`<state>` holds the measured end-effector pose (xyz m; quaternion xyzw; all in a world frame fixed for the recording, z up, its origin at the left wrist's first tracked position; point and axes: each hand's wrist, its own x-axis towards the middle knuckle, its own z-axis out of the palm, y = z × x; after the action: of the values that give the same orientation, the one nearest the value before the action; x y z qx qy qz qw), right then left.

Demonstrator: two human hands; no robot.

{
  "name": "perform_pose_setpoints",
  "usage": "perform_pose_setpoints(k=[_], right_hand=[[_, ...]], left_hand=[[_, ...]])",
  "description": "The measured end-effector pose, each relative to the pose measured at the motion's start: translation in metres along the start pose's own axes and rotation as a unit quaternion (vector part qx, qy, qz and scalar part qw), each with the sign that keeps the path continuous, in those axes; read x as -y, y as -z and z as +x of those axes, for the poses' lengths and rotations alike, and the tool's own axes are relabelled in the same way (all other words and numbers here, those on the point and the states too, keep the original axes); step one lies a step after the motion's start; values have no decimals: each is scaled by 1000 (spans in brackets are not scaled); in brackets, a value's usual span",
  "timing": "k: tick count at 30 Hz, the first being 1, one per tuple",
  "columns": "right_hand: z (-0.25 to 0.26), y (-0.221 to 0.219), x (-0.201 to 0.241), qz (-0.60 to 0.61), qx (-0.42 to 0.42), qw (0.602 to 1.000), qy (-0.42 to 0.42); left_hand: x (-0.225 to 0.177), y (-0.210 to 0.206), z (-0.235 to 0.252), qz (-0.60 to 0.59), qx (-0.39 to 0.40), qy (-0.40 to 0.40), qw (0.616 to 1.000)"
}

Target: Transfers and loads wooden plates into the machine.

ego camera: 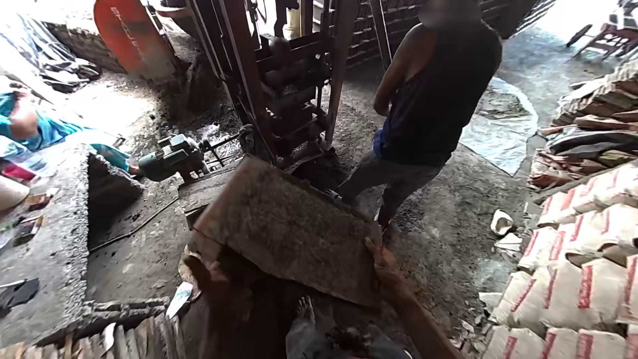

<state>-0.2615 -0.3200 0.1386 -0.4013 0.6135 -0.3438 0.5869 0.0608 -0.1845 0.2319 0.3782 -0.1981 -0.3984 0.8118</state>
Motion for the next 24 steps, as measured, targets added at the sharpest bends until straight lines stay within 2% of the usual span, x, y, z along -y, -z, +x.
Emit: perform_pose_setpoints(k=[2, 4, 6, 9, 14, 17, 19, 24], right_hand=[[-5, -33, 16, 4, -13, 999, 42], [-5, -58, 28, -5, -35, 997, 68], [1, -68, 29, -49, -52, 994, 79], [11, -67, 14, -119, -37, 991, 45], [13, -55, -25, -160, -7, 987, -32], [12, -48, -32, -160, 9, 985, -60], [12, -53, -28, -153, 14, 986, -67], [25, -86, 8, -127, 0, 992, 2]], left_hand=[[38, -15, -11, -15, -7, 36, 999], [78, -22, -19, -12, -74, 121, 990], [101, -14, -17, -26, -148, 182, 972], [120, 6, -19, -44, -241, 230, 942], [138, 41, -59, -51, -300, 298, 905], [133, 56, -72, -44, -313, 306, 898], [124, 57, -62, -26, -316, 288, 904], [101, 47, -10, -4, -267, 216, 939]])
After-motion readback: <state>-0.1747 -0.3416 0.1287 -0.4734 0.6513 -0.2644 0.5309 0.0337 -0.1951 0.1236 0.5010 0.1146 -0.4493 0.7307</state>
